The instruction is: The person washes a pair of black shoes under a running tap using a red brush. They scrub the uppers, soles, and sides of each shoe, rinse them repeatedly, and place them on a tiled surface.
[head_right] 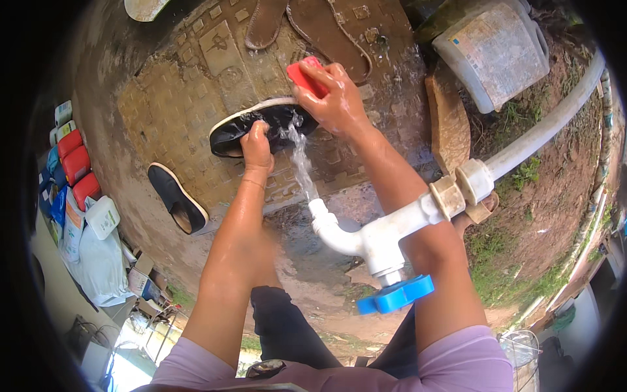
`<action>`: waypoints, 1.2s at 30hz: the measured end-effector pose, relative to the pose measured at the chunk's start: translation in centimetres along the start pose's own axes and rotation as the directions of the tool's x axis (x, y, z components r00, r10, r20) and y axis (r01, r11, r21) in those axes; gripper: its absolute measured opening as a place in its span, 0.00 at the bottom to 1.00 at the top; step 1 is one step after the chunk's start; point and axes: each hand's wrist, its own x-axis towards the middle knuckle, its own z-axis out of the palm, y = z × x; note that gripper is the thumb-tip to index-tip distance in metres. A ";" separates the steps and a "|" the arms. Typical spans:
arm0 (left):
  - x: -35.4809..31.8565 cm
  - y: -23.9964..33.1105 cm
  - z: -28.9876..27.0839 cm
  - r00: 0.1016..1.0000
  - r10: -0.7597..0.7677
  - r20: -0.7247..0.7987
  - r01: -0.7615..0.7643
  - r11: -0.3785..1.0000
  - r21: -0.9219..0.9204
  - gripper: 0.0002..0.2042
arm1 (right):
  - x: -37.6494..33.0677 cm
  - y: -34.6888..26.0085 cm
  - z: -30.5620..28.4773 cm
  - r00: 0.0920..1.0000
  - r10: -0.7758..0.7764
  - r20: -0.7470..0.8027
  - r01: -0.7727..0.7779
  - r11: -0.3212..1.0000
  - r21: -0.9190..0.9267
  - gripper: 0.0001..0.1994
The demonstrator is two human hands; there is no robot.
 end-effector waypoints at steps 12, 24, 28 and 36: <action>-0.2 0.2 -0.9 0.990 -0.078 0.118 0.086 0.994 -0.063 0.16 | -8.4 2.3 3.2 0.971 0.114 -0.211 -0.077 0.982 0.174 0.23; 0.8 4.0 0.6 0.895 0.196 0.400 -0.279 0.947 0.160 0.33 | -7.4 -2.1 0.8 0.992 -0.128 -0.017 0.110 0.906 -0.408 0.24; 1.0 3.1 0.1 0.895 -0.071 0.441 0.031 0.995 0.097 0.40 | 0.1 -3.1 4.8 0.925 -0.307 0.223 0.377 0.801 -0.465 0.22; 1.6 7.7 2.8 0.633 -0.392 0.668 -0.458 0.506 0.731 0.45 | -9.5 -0.5 0.7 0.932 0.321 0.167 -0.223 0.873 -0.433 0.24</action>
